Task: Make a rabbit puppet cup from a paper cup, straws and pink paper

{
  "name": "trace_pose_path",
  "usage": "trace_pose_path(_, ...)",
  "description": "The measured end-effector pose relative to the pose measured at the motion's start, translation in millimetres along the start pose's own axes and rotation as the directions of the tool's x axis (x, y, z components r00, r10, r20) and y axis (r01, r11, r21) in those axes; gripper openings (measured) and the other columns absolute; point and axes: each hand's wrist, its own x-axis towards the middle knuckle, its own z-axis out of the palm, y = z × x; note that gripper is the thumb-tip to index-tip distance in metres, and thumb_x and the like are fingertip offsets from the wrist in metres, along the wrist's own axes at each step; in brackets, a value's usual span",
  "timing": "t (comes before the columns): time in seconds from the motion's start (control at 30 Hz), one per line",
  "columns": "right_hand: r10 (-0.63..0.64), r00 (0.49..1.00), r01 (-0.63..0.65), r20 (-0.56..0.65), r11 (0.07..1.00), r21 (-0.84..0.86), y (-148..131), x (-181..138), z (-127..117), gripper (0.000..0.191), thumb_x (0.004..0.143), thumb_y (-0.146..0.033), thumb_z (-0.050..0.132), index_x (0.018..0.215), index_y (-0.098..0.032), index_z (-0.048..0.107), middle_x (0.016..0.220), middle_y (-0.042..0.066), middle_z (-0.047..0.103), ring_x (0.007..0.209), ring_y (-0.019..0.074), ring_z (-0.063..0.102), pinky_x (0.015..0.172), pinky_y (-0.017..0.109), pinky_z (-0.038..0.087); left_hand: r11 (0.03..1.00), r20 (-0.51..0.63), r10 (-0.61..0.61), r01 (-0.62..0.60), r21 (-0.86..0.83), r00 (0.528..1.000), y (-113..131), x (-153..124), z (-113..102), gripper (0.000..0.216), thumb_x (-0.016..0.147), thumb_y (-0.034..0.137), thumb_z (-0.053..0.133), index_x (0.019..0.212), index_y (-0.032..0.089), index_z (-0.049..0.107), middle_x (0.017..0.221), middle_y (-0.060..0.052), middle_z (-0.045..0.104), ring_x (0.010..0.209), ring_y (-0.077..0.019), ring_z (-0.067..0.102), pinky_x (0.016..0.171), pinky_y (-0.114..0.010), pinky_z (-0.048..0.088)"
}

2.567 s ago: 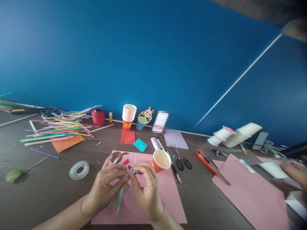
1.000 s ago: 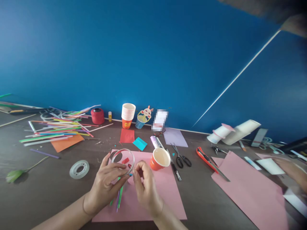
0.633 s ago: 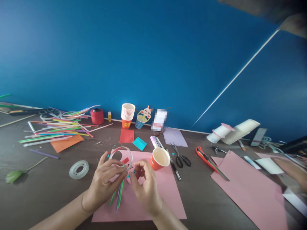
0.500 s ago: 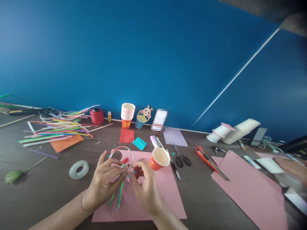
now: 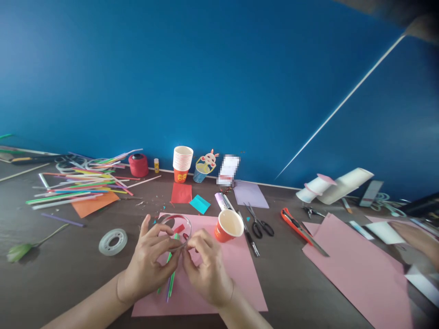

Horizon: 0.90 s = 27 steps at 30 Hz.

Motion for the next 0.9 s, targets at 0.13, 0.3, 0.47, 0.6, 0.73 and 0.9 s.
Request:
trace_pose_path(0.13,-0.008,1.0,0.008,-0.003,1.0,-0.023,-0.2,0.0,-0.1,0.01,0.077,-0.009,0.049,0.079,-0.019,0.049,0.079,0.004,0.053,0.077,0.0174,0.053,0.065,0.029,0.043,0.997,0.048,0.067,-0.069,0.034,0.997,-8.3,-2.0,-0.4,0.015,0.07,0.013,0.057,0.076,0.025,0.063,0.061,0.004,0.065,0.08,-0.018,0.059,0.104,-0.053,0.006)
trace_pose_path(0.3,0.002,1.0,-0.002,0.0,0.999,-0.034,-1.8,0.2,0.7,0.01,0.078,-0.009,0.047,0.079,-0.019,0.048,0.077,0.004,0.053,0.077,0.0183,0.052,0.064,0.03,0.042,0.997,0.031,0.068,-0.069,0.038,0.997,-9.4,-0.9,0.5,0.014,0.068,0.011,0.058,0.071,0.025,0.062,0.059,0.005,0.065,0.082,-0.0183,0.059,0.104,-0.053,0.003)
trace_pose_path(0.47,-0.027,0.999,0.029,0.031,0.997,-0.07,-4.3,0.2,0.5,0.01,0.077,-0.008,0.046,0.078,-0.019,0.048,0.077,0.005,0.052,0.075,0.0187,0.05,0.063,0.03,0.041,0.999,0.057,0.046,-0.047,0.012,0.997,-4.4,0.3,-2.9,0.015,0.069,0.011,0.057,0.071,0.025,0.062,0.061,0.005,0.065,0.084,-0.0187,0.059,0.103,-0.054,0.004)
trace_pose_path(0.6,-0.036,0.998,0.041,0.047,0.994,-0.099,-4.8,-1.5,1.4,0.011,0.076,-0.007,0.046,0.078,-0.018,0.047,0.077,0.005,0.052,0.074,0.0186,0.05,0.063,0.03,0.042,0.999,0.106,0.042,-0.044,0.016,0.993,-3.5,1.6,-6.7,0.015,0.069,0.011,0.056,0.07,0.025,0.062,0.063,0.005,0.066,0.091,-0.0199,0.057,0.104,-0.054,0.003)
trace_pose_path(0.73,-0.018,1.0,0.018,-0.002,0.994,-0.108,-3.9,-2.1,4.0,0.012,0.075,-0.007,0.047,0.078,-0.018,0.047,0.076,0.005,0.053,0.073,0.0186,0.051,0.06,0.029,0.042,0.998,0.071,0.062,-0.064,0.026,0.996,-2.5,3.5,-7.2,0.015,0.069,0.011,0.057,0.067,0.025,0.063,0.06,0.005,0.066,0.09,-0.0201,0.058,0.104,-0.053,0.002)
trace_pose_path(0.9,-0.03,1.0,0.028,-0.011,0.994,-0.109,-2.9,0.4,5.7,0.014,0.075,-0.005,0.047,0.076,-0.019,0.047,0.074,0.004,0.054,0.072,0.0184,0.053,0.059,0.029,0.042,0.998,0.066,0.053,-0.056,0.04,0.996,-7.5,2.1,-3.8,0.015,0.068,0.011,0.056,0.065,0.024,0.062,0.06,0.005,0.065,0.089,-0.0197,0.058,0.104,-0.053,0.002)
